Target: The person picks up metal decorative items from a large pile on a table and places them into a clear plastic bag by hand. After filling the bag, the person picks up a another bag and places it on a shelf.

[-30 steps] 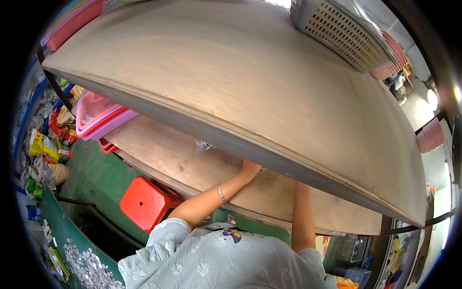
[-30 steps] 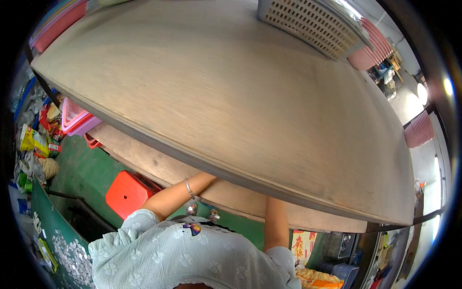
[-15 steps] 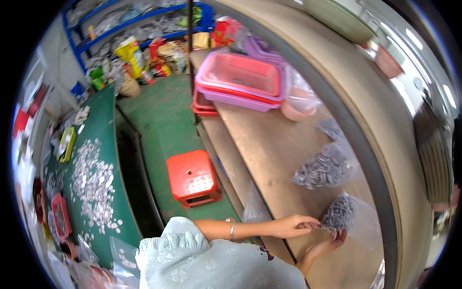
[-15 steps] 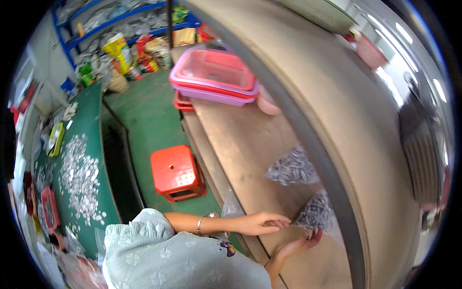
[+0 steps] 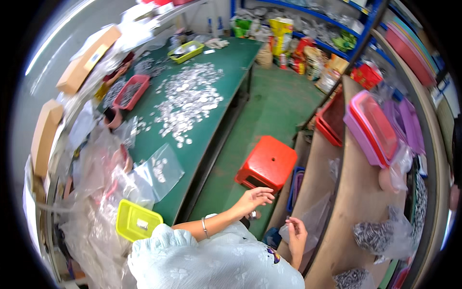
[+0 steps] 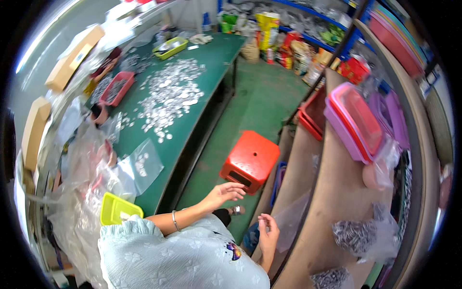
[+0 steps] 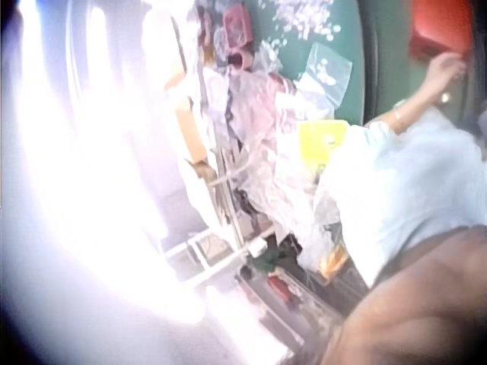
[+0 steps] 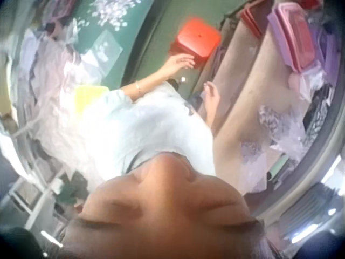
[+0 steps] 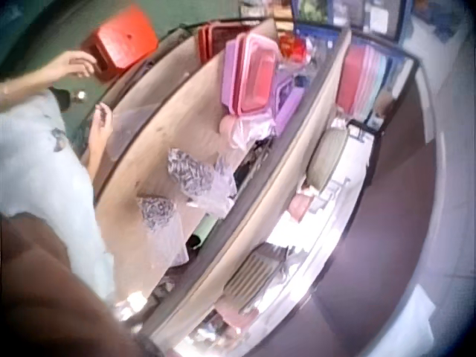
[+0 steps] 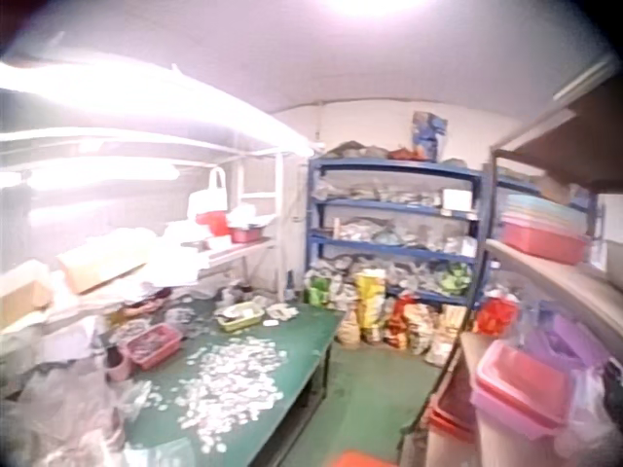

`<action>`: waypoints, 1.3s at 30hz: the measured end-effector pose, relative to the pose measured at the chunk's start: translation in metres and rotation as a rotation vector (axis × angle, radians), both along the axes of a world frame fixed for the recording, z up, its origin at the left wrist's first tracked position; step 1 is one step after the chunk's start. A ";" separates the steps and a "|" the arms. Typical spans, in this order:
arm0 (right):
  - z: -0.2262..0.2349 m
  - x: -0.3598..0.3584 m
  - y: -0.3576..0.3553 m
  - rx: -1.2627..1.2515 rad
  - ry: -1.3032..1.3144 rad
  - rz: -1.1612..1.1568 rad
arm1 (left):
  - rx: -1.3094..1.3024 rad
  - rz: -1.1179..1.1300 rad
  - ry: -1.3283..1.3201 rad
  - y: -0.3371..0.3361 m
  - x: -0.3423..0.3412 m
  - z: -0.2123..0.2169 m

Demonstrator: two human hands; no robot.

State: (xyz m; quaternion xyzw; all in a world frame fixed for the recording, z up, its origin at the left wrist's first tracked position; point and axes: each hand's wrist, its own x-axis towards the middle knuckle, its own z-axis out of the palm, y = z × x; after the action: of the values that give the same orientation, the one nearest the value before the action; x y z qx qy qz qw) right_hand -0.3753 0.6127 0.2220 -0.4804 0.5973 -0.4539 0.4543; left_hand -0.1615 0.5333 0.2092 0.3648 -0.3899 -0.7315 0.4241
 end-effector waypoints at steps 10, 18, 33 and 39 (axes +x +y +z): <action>-0.070 0.099 -0.088 0.159 -0.036 0.529 | 0.295 0.697 -0.151 0.020 0.144 -0.065; -0.143 0.199 -0.222 0.249 0.242 0.842 | 0.414 1.110 -0.503 -0.005 0.229 -0.157; -0.139 0.417 -0.355 0.185 0.329 1.499 | 0.691 1.243 -1.453 -0.052 0.266 -0.150; -0.143 0.415 -0.463 0.170 0.277 1.271 | 0.575 1.599 -1.573 -0.071 0.233 -0.131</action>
State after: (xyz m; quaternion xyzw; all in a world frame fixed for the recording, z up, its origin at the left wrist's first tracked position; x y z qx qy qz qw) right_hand 0.0400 0.1499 0.0793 -0.7563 0.2840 0.0176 0.5891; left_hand 0.0716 0.4621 0.0782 0.9446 -0.0233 0.1128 0.3075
